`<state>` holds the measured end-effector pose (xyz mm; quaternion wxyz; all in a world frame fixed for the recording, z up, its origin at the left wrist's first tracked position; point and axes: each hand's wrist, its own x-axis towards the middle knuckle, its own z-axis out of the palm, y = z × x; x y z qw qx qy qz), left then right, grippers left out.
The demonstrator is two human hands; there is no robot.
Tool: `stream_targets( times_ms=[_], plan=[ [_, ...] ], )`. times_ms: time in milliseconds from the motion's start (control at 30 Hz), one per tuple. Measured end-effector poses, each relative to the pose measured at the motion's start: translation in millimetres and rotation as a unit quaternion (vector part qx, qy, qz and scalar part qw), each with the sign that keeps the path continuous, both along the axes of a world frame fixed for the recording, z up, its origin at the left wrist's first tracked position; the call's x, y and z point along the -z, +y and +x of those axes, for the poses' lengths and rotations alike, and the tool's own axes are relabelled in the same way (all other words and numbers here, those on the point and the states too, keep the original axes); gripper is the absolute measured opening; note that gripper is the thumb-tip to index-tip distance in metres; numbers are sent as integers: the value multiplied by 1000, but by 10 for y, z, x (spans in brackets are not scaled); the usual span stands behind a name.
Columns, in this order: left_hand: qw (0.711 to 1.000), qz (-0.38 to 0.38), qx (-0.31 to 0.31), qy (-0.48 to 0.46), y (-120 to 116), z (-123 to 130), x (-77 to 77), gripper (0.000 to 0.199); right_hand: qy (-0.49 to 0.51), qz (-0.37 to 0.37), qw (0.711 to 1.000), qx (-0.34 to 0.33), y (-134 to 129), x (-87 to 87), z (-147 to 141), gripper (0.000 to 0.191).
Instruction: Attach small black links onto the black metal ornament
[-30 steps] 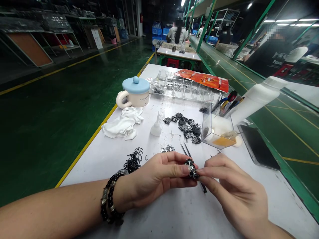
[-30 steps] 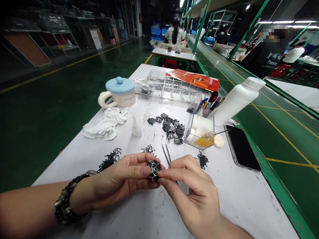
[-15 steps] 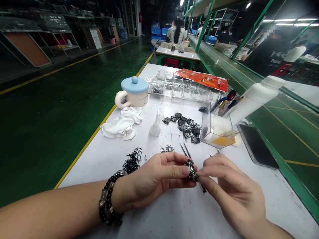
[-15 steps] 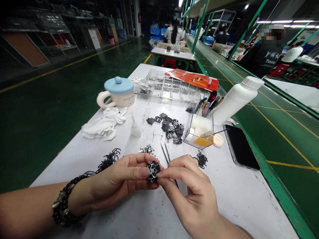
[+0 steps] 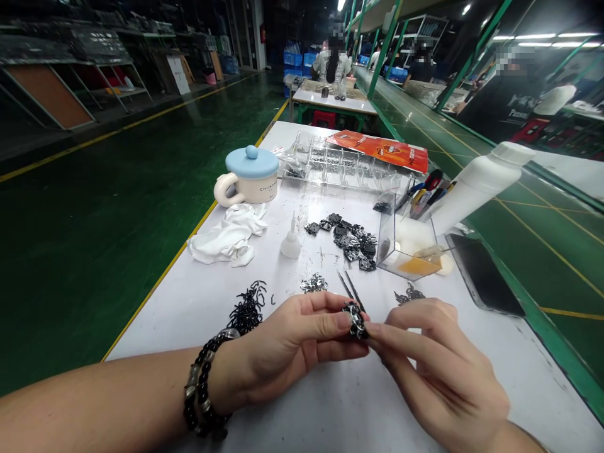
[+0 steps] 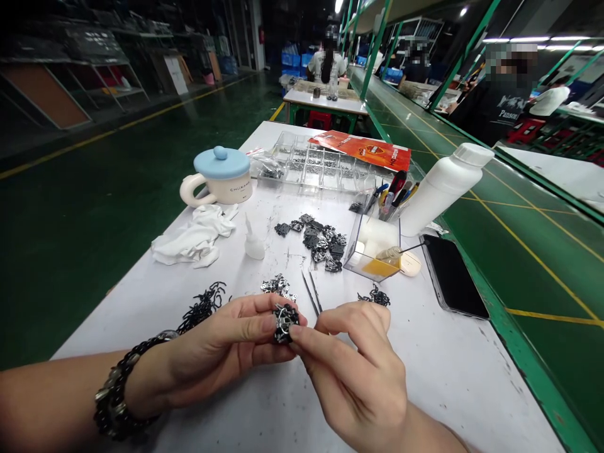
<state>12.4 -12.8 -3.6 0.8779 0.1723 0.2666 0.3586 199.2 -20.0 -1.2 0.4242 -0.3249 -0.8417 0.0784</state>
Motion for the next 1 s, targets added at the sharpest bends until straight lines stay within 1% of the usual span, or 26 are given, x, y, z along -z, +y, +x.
stream_targets(
  times_ms=[200, 467, 567, 900, 1000],
  plan=[
    [1000, -5, 3, 2, 8, 0, 0, 17, 11, -25, 1000, -1, 3, -27, -22, 30],
    [1000, -6, 7, 12, 0, -3, -18, 16, 77, -112, 990, 26, -25, 41, -18, 21],
    [1000, 1, 10, 20, -4, -2, -11, 16, 84, -138, 986, 30, -27, 54, -25, 18],
    [1000, 0, 9, 29, -5, 12, 7, 22, 67, -150, 986, 36, -51, 57, -53, 12],
    [999, 5, 8, 34, -5, 9, 4, 21, 64, -169, 983, 37, -56, 46, -57, 10]
  ],
)
